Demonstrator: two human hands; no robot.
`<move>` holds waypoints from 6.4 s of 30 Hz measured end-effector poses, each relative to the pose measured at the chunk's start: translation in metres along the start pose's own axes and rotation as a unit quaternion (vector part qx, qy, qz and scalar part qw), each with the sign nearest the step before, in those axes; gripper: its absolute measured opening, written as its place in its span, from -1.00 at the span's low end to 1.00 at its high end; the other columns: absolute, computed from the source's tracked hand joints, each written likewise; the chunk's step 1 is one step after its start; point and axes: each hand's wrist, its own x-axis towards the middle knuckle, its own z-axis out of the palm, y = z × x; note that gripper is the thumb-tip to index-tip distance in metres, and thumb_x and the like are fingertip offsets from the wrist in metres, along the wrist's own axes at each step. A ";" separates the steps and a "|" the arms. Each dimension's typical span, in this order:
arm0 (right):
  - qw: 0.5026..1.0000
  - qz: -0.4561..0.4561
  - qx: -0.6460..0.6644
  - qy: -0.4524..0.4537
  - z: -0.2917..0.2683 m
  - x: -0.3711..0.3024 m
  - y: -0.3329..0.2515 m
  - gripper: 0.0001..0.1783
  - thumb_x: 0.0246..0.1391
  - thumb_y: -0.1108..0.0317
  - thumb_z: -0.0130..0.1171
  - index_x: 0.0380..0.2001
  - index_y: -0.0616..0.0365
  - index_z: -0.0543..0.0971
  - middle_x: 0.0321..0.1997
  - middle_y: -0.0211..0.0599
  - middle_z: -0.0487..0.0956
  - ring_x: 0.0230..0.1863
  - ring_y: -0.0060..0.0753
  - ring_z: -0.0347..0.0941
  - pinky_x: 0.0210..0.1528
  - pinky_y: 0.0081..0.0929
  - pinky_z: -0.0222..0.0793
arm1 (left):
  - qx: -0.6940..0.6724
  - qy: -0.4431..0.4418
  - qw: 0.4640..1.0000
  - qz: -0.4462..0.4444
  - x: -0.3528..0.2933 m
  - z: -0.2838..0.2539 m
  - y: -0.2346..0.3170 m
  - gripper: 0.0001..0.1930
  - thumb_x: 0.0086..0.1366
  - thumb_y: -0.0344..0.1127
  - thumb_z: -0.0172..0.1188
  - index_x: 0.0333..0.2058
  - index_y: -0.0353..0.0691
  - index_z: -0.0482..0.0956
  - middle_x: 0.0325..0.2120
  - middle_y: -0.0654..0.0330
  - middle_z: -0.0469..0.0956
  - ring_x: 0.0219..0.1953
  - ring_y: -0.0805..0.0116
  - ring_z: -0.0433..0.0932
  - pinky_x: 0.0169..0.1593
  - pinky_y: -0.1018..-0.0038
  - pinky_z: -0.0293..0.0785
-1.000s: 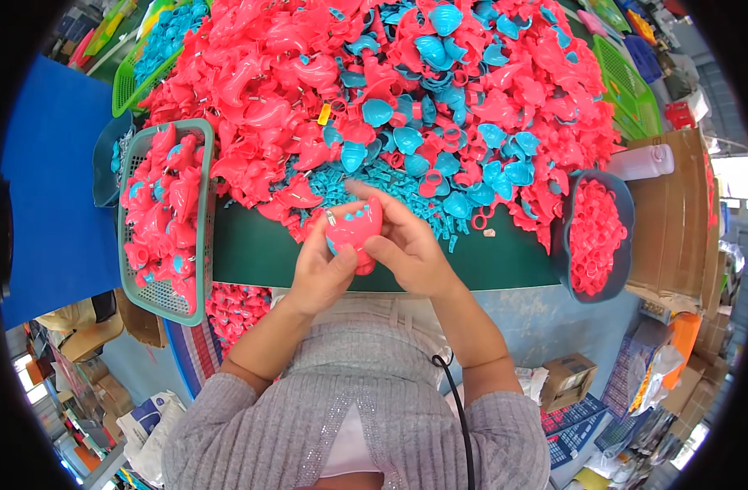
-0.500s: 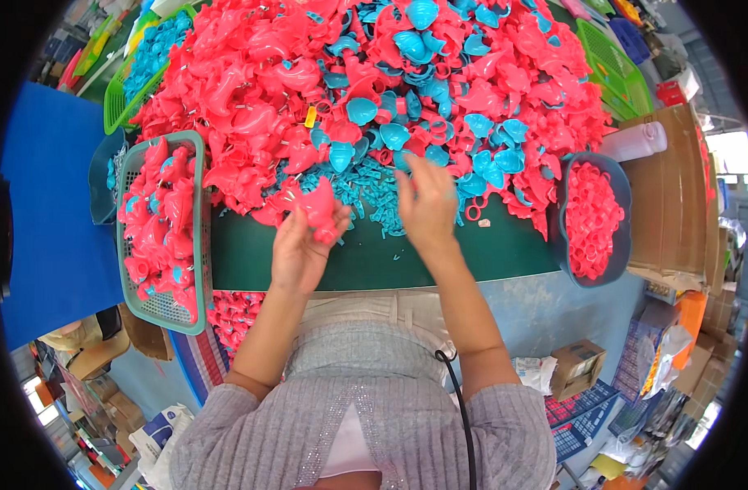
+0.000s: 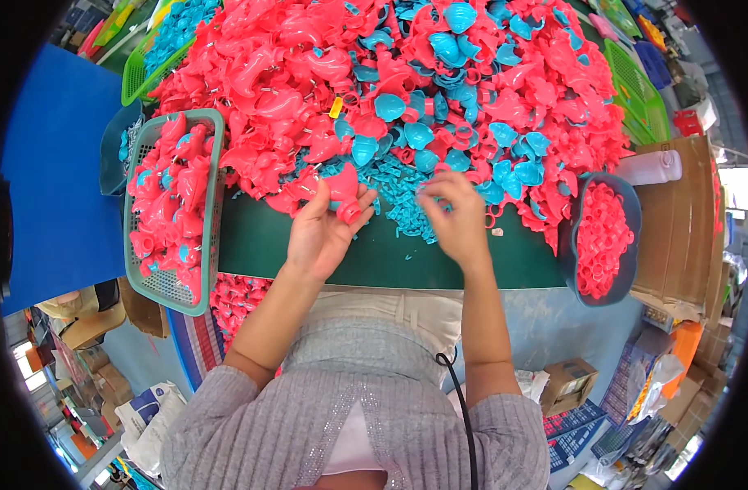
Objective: Snap-fitting pink and turquoise plastic toy components together at a factory workstation.
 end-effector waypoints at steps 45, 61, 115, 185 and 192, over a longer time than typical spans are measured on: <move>0.974 -0.042 -0.139 0.172 0.069 0.072 -0.020 -0.71 -0.10 0.22 0.37 -0.47 0.24 0.59 -0.61 -0.27 0.54 -0.65 -0.34 0.44 -0.60 -0.45 0.30 | -0.166 -0.126 0.922 0.328 -0.035 -0.030 0.145 -0.17 0.28 0.27 -0.09 0.11 -0.53 0.21 0.14 -0.18 0.31 0.22 0.00 0.29 0.27 0.15 0.23; 0.952 -0.270 -0.084 0.117 0.072 0.051 -0.009 -0.72 -0.19 0.48 0.35 -0.31 0.21 0.58 -0.32 -0.22 0.60 -0.37 -0.19 0.55 -0.37 -0.38 0.43 | 0.649 0.032 0.488 0.582 0.054 -0.001 0.048 -0.62 0.04 -0.66 0.04 -0.10 -0.36 0.50 -0.25 -0.06 0.53 -0.16 -0.04 0.52 -0.09 0.27 0.46; 0.968 -0.157 -0.186 -0.064 0.102 0.039 -0.015 -0.89 -0.05 0.45 0.21 -0.39 0.16 0.61 -0.38 -0.30 0.54 -0.34 -0.22 0.50 -0.34 -0.27 0.44 | 0.288 0.056 0.951 0.095 -0.033 -0.066 0.027 -0.68 0.20 -0.56 -0.08 -0.05 -0.40 0.41 -0.56 0.14 0.53 -0.72 0.42 0.46 -0.69 0.56 0.33; 0.896 -0.290 -0.328 0.070 0.070 0.057 -0.005 -0.75 -0.18 0.41 0.25 -0.32 0.07 0.55 -0.42 -0.36 0.43 -0.44 -0.30 0.41 -0.48 -0.36 0.26 | 0.215 0.056 0.970 0.096 -0.002 -0.038 0.010 -0.75 0.20 -0.55 0.02 -0.12 -0.32 0.36 -0.40 0.10 0.55 -0.53 0.34 0.56 -0.54 0.49 0.52; 0.890 -0.292 -0.343 0.069 0.072 0.058 0.012 -0.70 -0.23 0.35 0.34 -0.31 0.06 0.58 -0.29 -0.33 0.43 -0.33 -0.31 0.38 -0.39 -0.42 0.25 | 0.216 0.054 0.971 0.090 -0.002 -0.029 0.005 -0.75 0.20 -0.54 0.02 -0.12 -0.31 0.37 -0.43 0.12 0.55 -0.56 0.35 0.55 -0.55 0.48 0.50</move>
